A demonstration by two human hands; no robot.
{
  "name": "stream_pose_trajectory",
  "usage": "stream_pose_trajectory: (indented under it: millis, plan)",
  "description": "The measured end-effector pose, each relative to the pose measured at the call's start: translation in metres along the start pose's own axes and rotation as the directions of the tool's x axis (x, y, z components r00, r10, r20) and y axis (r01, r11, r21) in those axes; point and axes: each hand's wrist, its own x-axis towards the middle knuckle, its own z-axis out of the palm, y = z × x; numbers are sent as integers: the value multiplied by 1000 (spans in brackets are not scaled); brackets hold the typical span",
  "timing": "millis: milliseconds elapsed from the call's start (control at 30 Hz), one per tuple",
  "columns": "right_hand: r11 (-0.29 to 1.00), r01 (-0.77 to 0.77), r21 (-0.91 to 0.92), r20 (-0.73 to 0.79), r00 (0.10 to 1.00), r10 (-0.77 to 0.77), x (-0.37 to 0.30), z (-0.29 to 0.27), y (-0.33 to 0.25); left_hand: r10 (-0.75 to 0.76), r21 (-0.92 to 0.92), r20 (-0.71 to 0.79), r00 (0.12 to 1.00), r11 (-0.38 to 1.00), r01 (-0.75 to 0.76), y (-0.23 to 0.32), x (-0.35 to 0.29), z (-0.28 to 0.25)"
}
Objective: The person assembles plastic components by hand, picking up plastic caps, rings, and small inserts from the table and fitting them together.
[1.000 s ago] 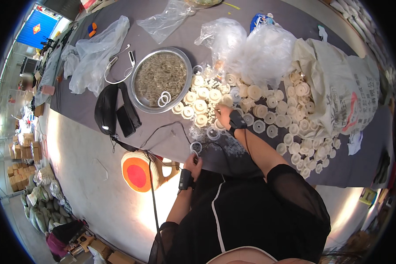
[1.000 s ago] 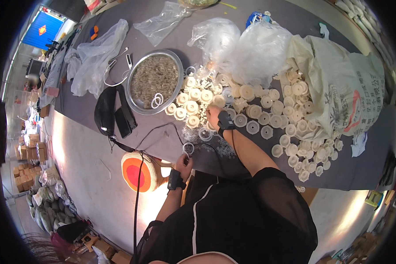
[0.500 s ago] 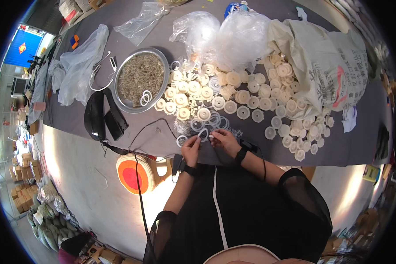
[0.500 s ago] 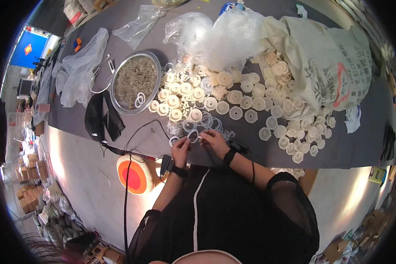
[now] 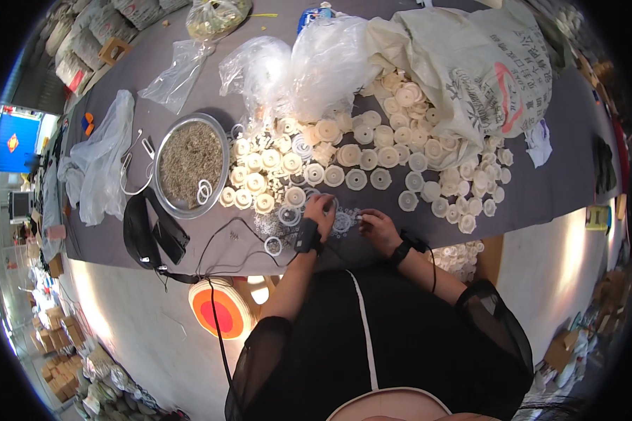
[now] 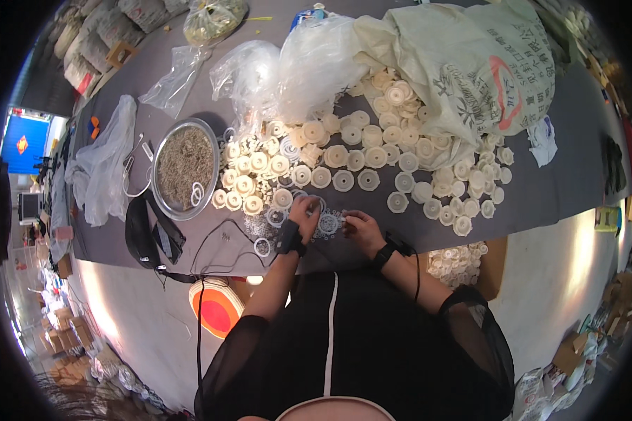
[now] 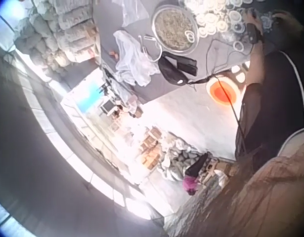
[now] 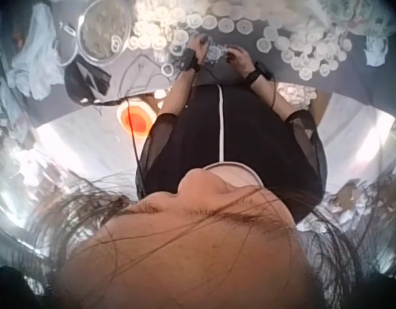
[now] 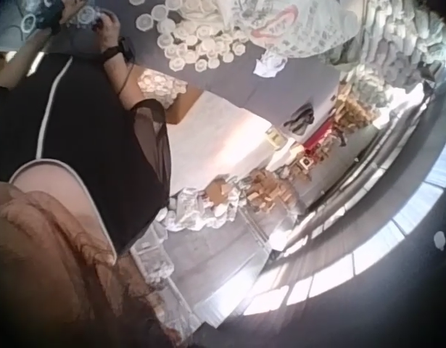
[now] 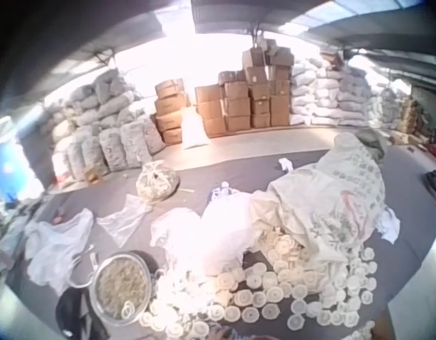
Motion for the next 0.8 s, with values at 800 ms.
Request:
stream_pose_trajectory:
  millis: [800]
  plan:
    - [983,144,114,-131,983,-129,-20,-32,-12,166,571,265,950,767,-293,32,66,48]
